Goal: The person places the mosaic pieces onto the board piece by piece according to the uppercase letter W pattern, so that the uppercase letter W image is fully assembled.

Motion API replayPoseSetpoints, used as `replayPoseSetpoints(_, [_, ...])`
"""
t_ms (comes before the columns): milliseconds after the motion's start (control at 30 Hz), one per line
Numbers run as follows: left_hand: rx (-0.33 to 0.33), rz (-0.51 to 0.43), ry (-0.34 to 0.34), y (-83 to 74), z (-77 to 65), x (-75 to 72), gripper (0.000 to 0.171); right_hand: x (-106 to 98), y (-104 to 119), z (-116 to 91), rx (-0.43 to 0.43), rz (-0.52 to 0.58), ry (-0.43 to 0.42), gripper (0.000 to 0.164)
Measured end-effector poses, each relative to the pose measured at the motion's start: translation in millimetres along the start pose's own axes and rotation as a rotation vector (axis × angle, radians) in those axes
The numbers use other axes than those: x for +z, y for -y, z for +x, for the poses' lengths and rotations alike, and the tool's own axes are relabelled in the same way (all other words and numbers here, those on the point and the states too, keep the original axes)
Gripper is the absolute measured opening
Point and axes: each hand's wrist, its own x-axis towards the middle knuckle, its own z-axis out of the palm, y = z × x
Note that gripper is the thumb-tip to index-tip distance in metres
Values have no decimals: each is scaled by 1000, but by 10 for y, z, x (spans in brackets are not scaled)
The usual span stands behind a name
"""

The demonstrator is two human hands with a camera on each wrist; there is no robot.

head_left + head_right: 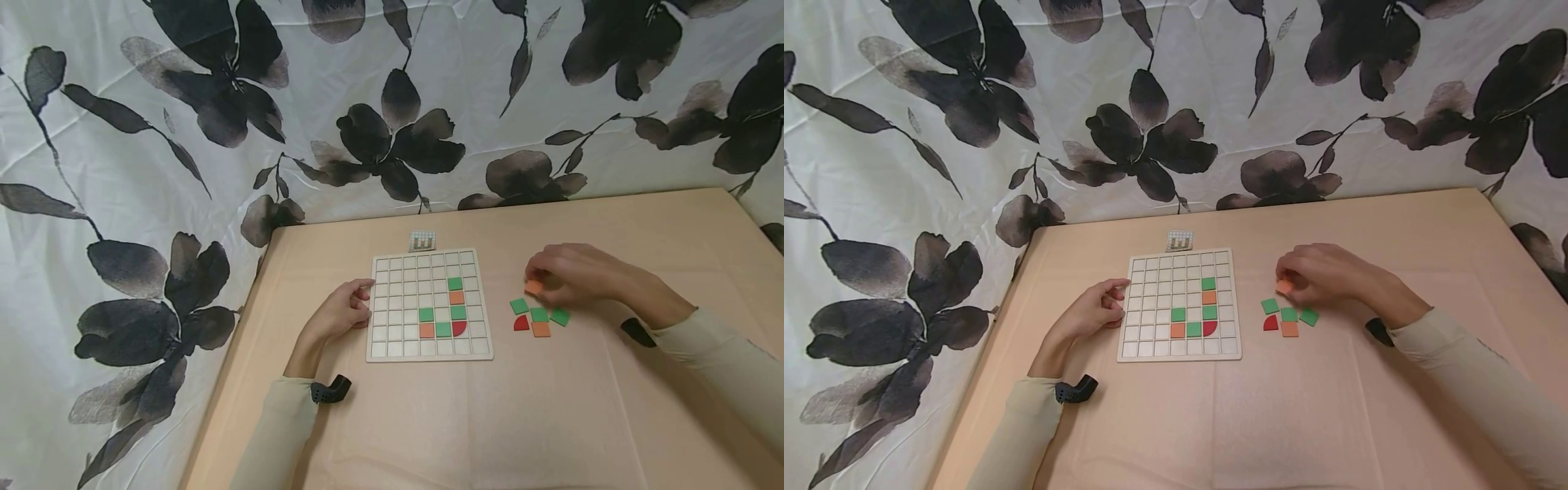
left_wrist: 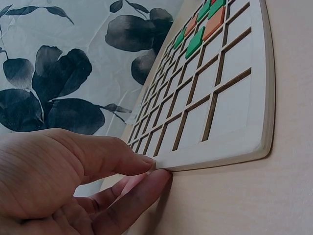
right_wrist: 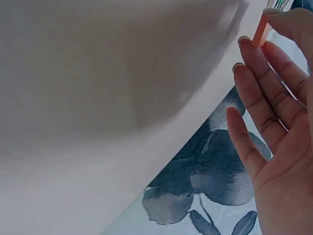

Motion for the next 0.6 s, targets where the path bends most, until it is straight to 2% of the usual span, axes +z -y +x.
replayPoseSetpoints(333, [-7, 9, -8, -11, 5, 8, 67, -74, 30, 147, -32, -4, 6, 17])
replayPoseSetpoints(600, [-2, 4, -2, -11, 6, 6, 67, -129, 120, 252, -62, -11, -4, 23])
